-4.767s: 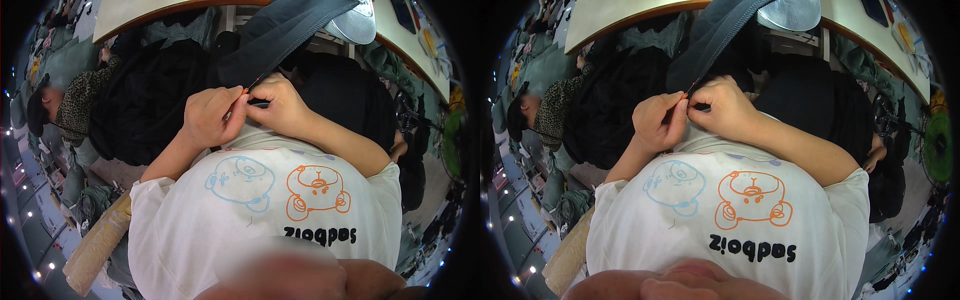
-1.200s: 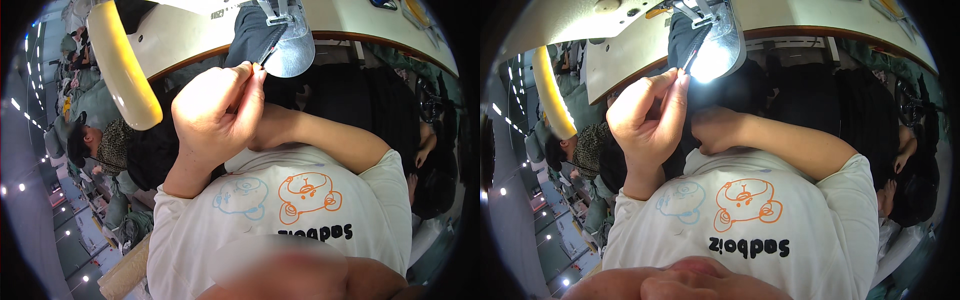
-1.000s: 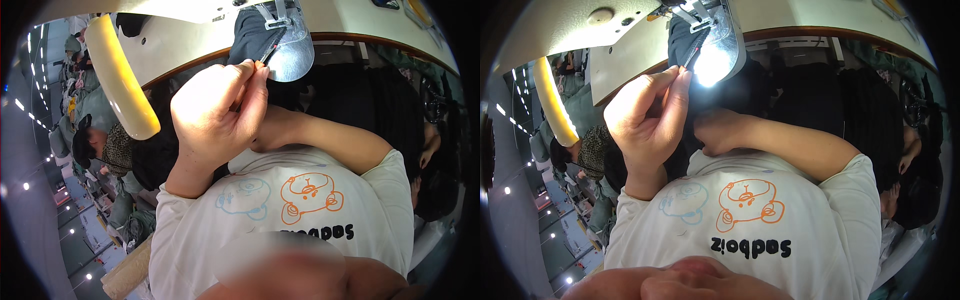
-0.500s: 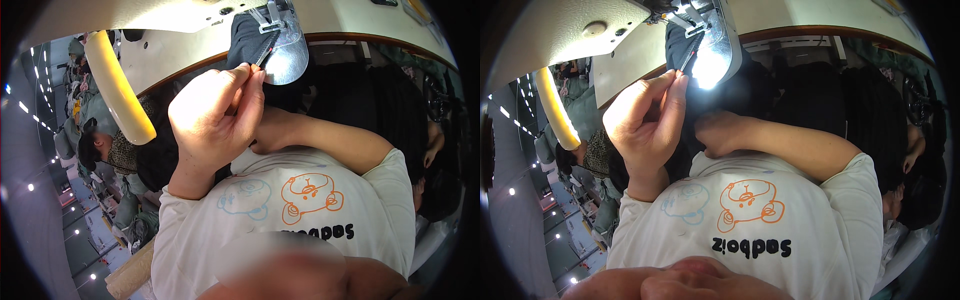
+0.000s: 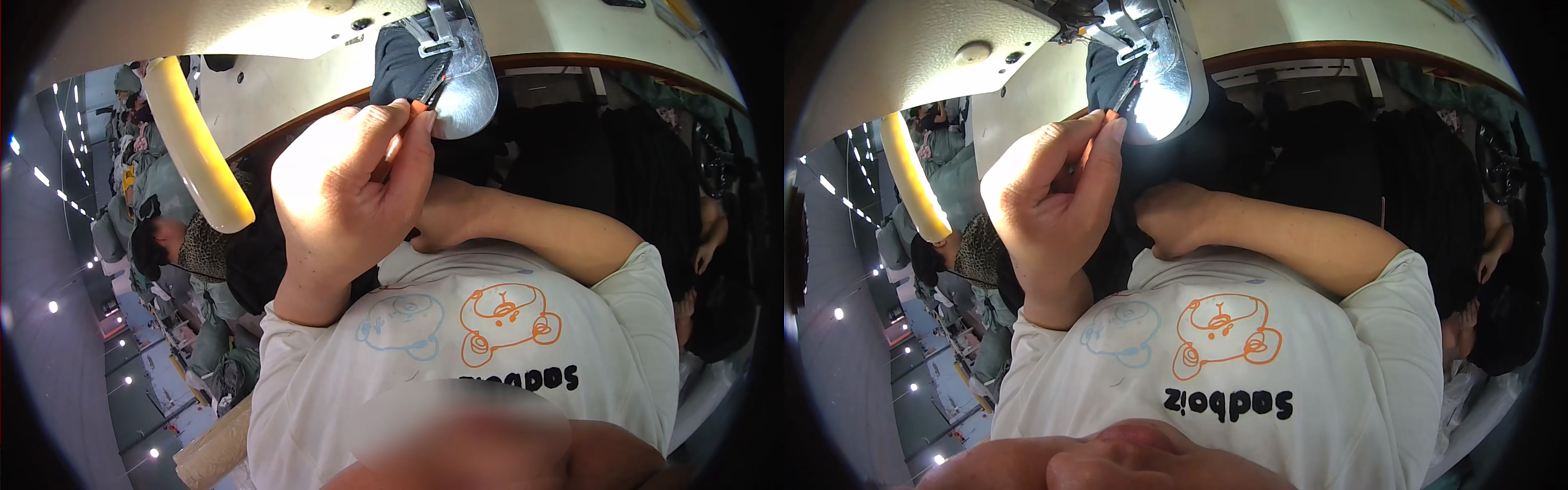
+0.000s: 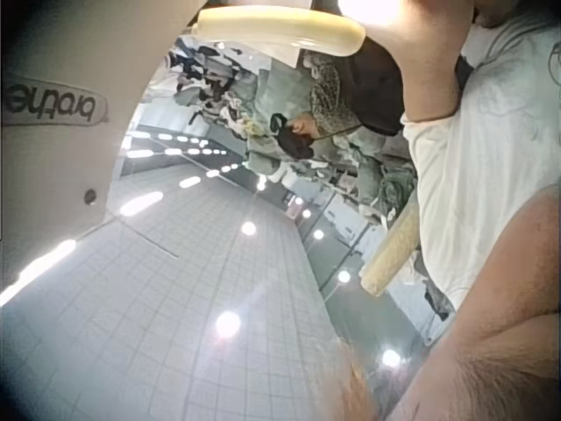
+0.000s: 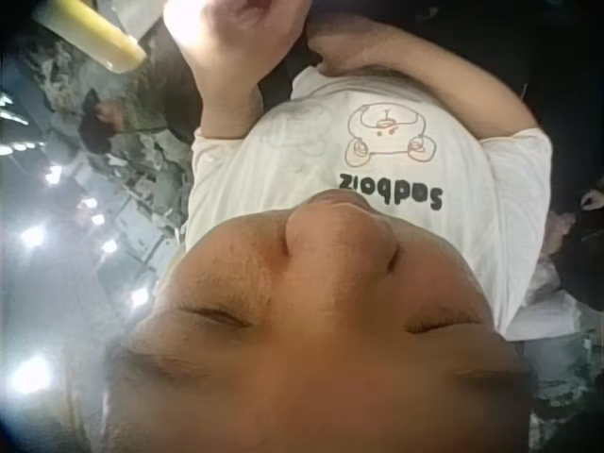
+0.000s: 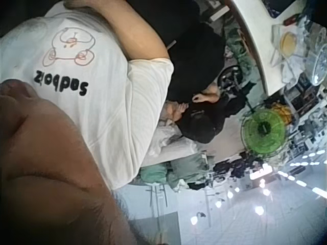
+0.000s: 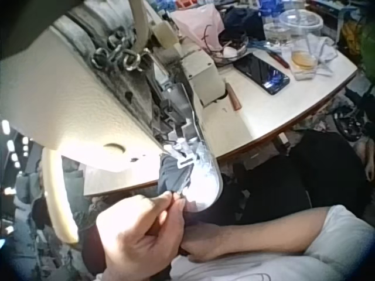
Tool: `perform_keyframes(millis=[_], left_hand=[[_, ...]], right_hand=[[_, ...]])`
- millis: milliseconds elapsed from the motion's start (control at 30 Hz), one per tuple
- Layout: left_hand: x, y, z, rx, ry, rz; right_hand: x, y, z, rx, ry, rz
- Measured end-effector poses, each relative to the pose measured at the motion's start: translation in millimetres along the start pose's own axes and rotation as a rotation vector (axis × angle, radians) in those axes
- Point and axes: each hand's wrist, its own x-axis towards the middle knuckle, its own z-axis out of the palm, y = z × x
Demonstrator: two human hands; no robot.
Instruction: Using a seam ripper to remove thread or stitches from black fabric pieces at a sewing workstation.
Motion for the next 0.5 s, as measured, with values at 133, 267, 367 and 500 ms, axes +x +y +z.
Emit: perform_keyframes(millis=[133, 267, 367, 500], left_hand=[[-1.4, 2.1, -2.1, 0.017, -0.004, 0.001], [-0.7, 1.4, -1.8, 0.032, 0.005, 0.003], [2.3, 4.6, -2.4, 0.053, -0.014, -0.005], [6.1, -3.9, 0.6, 0.071, 0.010, 0.109]], right_hand=[[-0.3, -3.3, 2.2, 0.008, 0.010, 0.002], [0.0, -15.3, -8.0, -0.005, -0.056, 0.024], [-1.9, -21.4, -9.3, -0.030, -0.067, 0.035], [-2.1, -26.1, -13.0, -0.041, -0.104, 0.066]])
